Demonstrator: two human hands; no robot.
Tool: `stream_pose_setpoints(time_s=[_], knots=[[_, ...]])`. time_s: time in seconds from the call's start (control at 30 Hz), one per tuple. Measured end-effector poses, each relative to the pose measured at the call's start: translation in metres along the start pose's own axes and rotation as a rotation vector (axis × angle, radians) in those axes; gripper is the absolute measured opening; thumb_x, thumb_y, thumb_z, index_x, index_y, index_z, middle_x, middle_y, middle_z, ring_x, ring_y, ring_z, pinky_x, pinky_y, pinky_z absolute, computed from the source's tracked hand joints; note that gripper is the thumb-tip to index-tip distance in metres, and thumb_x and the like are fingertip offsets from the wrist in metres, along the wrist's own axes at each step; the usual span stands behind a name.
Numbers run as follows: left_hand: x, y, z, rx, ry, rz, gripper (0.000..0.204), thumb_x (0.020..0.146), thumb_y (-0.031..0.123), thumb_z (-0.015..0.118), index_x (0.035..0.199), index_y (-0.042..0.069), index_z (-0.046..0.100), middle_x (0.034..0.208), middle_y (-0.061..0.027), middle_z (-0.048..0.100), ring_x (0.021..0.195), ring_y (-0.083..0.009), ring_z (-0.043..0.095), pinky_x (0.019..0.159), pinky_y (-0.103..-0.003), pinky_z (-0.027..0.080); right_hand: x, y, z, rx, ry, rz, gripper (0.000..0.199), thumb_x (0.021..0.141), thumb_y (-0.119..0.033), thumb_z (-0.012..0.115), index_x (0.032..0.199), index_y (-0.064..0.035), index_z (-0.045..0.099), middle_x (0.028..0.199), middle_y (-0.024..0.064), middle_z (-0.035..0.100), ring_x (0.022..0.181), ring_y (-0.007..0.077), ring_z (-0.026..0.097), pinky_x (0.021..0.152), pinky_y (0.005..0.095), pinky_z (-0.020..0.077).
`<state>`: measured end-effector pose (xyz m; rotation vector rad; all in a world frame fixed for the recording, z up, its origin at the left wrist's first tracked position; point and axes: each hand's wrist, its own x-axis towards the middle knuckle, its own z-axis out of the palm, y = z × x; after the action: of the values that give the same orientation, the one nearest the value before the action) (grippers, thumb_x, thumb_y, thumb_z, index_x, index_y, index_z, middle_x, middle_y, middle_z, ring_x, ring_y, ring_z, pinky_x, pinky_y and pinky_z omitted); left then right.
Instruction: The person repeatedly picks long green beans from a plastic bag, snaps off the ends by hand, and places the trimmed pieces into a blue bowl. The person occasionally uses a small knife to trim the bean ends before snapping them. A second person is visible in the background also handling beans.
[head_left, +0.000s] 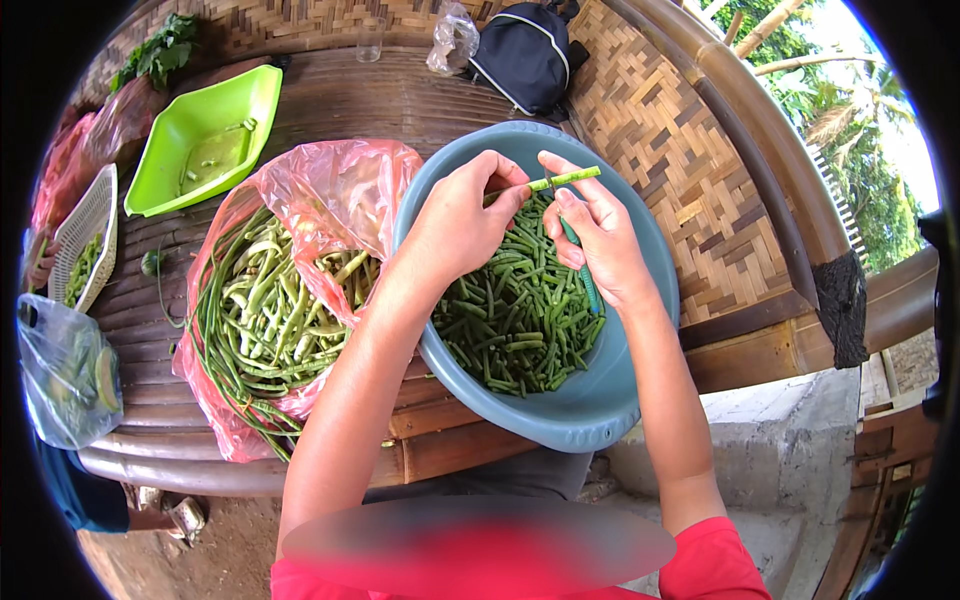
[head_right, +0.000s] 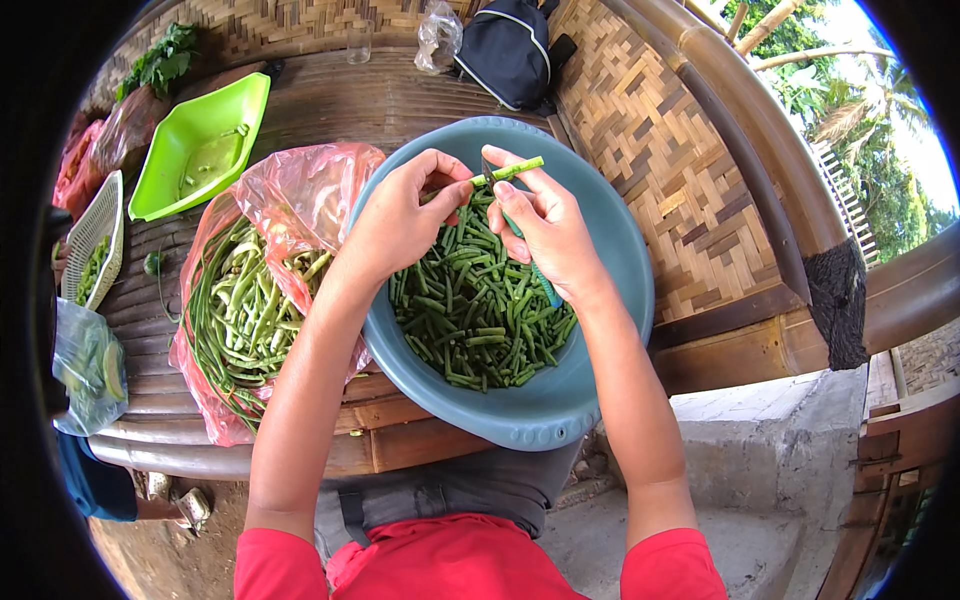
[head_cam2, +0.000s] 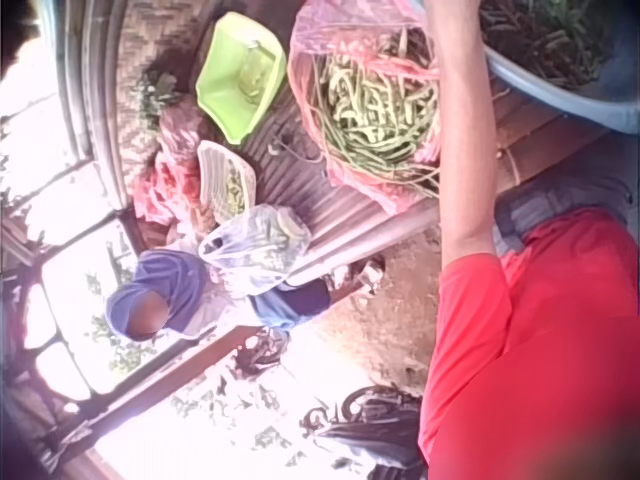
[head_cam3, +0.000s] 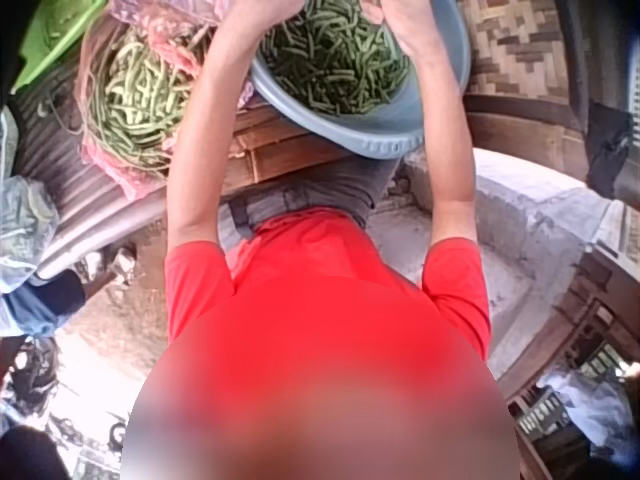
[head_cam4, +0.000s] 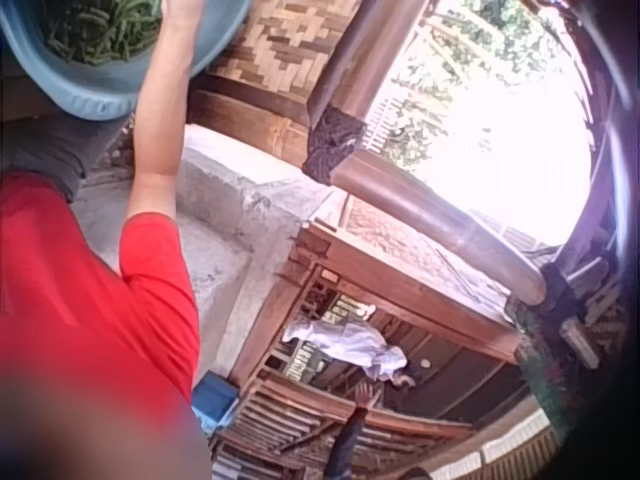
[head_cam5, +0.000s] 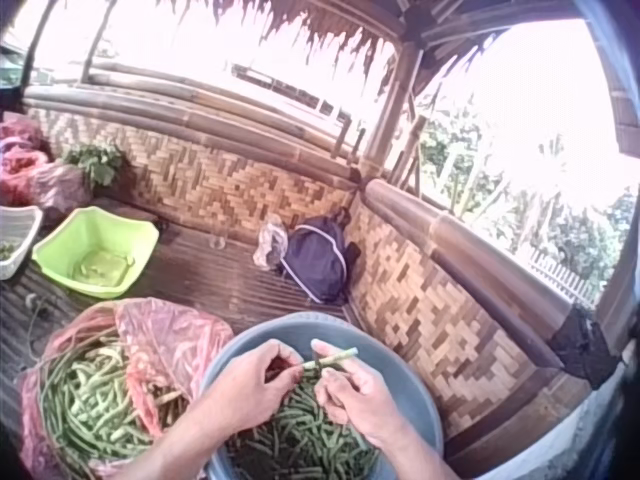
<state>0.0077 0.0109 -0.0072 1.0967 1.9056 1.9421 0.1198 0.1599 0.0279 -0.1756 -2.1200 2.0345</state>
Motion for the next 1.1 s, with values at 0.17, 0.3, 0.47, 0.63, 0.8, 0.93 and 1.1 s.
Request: stream_pose_setpoints(time_s=[0.17, 0.3, 0.47, 0.63, 0.8, 0.93, 1.1], knots=[[0.0008, -0.0028, 0.0008, 0.020, 0.043, 0.081, 0.011, 0.096, 0.006, 0.066, 0.102, -0.002, 0.062, 0.086, -0.0026, 0.065, 0.072, -0.0071, 0.060, 0.064, -0.024, 0.049, -0.0012, -0.0007, 0.0008, -0.033, 0.002, 0.006, 0.042, 0.105, -0.019, 0.054, 0.145, -0.0070, 0.049, 0.079, 0.0014, 0.058, 0.054, 0.0017, 0.042, 0.047, 0.0167, 0.0338], [0.0009, 0.0006, -0.0002, 0.062, 0.051, 0.043, 0.012, 0.095, 0.007, 0.067, 0.103, -0.001, 0.064, 0.085, -0.0012, 0.066, 0.071, -0.0061, 0.059, 0.064, -0.023, 0.049, -0.0007, 0.0005, 0.0010, -0.028, -0.023, -0.006, 0.041, 0.105, -0.018, 0.053, 0.145, -0.0067, 0.050, 0.078, 0.0016, 0.058, 0.054, 0.0016, 0.042, 0.047, 0.0165, 0.0338], [-0.0003, 0.0039, -0.0012, 0.070, 0.042, 0.079, 0.014, 0.095, 0.008, 0.068, 0.104, -0.001, 0.066, 0.085, -0.0007, 0.067, 0.071, -0.0049, 0.058, 0.064, -0.024, 0.048, 0.0000, 0.0023, 0.0006, -0.045, -0.002, -0.029, 0.039, 0.106, -0.018, 0.053, 0.143, -0.0060, 0.051, 0.077, 0.0015, 0.058, 0.053, 0.0019, 0.041, 0.047, 0.0166, 0.0340], [-0.0013, 0.0038, -0.0019, 0.086, 0.003, 0.074, 0.012, 0.097, 0.011, 0.066, 0.100, -0.001, 0.068, 0.081, 0.0010, 0.065, 0.070, -0.0044, 0.055, 0.063, -0.024, 0.046, 0.0001, 0.0032, -0.0011, -0.033, -0.003, -0.020, 0.039, 0.105, -0.022, 0.054, 0.141, -0.0050, 0.053, 0.078, 0.0016, 0.056, 0.052, 0.0023, 0.040, 0.047, 0.0166, 0.0342], [-0.0007, 0.0040, -0.0040, 0.032, -0.053, 0.017, 0.018, 0.095, 0.016, 0.067, 0.100, -0.001, 0.070, 0.078, -0.0085, 0.069, 0.071, -0.0115, 0.060, 0.068, -0.031, 0.050, 0.0009, 0.0023, -0.0025, -0.017, -0.001, -0.021, 0.038, 0.105, -0.024, 0.055, 0.138, -0.0044, 0.055, 0.079, 0.0014, 0.055, 0.052, 0.0021, 0.039, 0.047, 0.0166, 0.0341], [0.0009, 0.0044, -0.0054, -0.008, -0.089, -0.014, 0.015, 0.098, 0.014, 0.064, 0.099, -0.001, 0.068, 0.081, -0.0014, 0.066, 0.075, -0.0069, 0.057, 0.069, -0.026, 0.048, 0.0009, 0.0006, -0.0026, -0.019, -0.005, -0.022, 0.038, 0.105, -0.023, 0.055, 0.139, -0.0041, 0.055, 0.079, 0.0011, 0.056, 0.052, 0.0020, 0.039, 0.047, 0.0167, 0.0342], [0.0001, 0.0040, -0.0049, -0.067, -0.028, 0.064, 0.013, 0.098, 0.012, 0.064, 0.101, 0.000, 0.067, 0.090, -0.0003, 0.067, 0.082, -0.0056, 0.059, 0.075, -0.023, 0.049, -0.0002, -0.0006, -0.0009, -0.031, 0.003, -0.012, 0.040, 0.105, -0.021, 0.055, 0.141, -0.0036, 0.054, 0.079, 0.0009, 0.056, 0.052, 0.0022, 0.040, 0.047, 0.0167, 0.0342]])
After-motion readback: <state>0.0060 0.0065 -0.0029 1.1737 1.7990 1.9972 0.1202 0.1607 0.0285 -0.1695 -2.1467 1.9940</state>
